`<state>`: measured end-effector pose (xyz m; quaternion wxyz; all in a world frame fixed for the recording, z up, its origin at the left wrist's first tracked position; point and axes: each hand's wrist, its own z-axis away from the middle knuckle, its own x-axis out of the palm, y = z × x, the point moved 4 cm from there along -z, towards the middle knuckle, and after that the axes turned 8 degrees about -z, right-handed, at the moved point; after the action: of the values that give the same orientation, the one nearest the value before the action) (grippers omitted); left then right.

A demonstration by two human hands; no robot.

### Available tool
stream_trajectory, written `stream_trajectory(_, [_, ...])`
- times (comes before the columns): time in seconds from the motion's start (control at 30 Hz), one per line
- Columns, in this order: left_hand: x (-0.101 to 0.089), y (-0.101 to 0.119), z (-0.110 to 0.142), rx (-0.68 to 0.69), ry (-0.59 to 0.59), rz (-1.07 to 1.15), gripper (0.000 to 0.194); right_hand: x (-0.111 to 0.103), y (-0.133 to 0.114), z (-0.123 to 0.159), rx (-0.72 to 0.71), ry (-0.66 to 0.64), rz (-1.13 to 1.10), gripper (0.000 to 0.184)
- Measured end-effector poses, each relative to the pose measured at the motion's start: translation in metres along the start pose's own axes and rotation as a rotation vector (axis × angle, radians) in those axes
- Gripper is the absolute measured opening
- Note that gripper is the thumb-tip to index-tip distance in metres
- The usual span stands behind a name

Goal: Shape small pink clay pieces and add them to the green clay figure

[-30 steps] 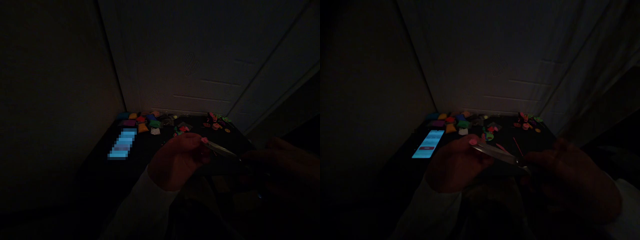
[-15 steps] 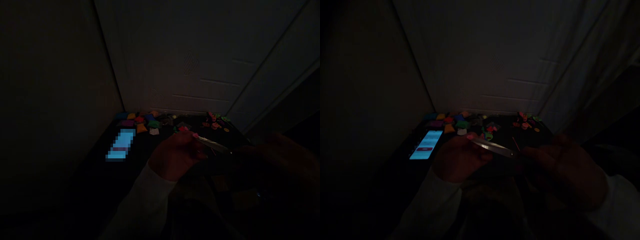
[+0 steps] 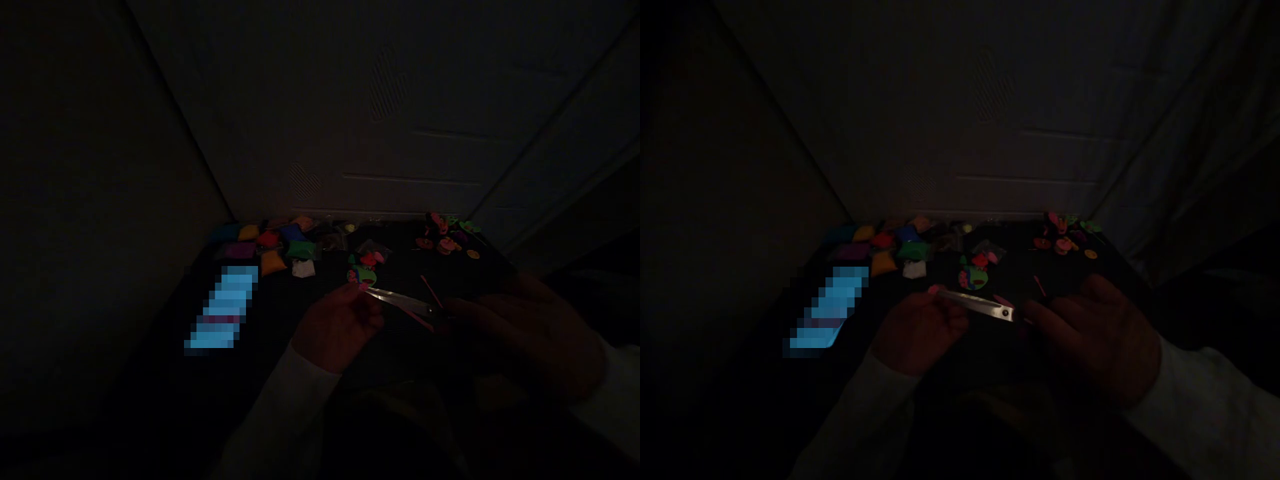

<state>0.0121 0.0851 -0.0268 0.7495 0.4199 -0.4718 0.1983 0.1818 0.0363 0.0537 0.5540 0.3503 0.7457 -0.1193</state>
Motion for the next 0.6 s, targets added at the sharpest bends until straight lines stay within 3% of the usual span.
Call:
stream_trajectory(0.1, [-0.030, 0.016, -0.007, 0.058, 0.255, -0.236, 0.003, 0.028, 0.011, -0.002, 0.066, -0.015, -0.069, 0.024])
stream_trajectory(0.2, [-0.051, 0.044, -0.006, 0.114, 0.406, -0.548, 0.006, 0.052, 0.021, -0.001, 0.093, -0.025, -0.093, 0.025])
stream_trajectory(0.27, [-0.059, 0.064, -0.005, 0.167, 0.536, -1.022, 0.013, 0.066, 0.025, 0.001, 0.095, -0.054, -0.101, 0.028])
stream_trajectory(0.33, [-0.065, 0.075, -0.007, 0.198, 0.565, -1.307, 0.018, 0.078, 0.027, 0.002, 0.101, -0.103, -0.105, 0.033])
stream_trajectory(0.43, [-0.078, 0.075, -0.015, 0.233, 0.563, -1.545, 0.022, 0.090, 0.028, 0.002, 0.114, -0.145, -0.115, 0.041])
stream_trajectory(0.6, [-0.098, 0.063, -0.028, 0.256, 0.476, -1.658, 0.012, 0.103, 0.029, 0.003, 0.097, -0.153, -0.094, 0.046])
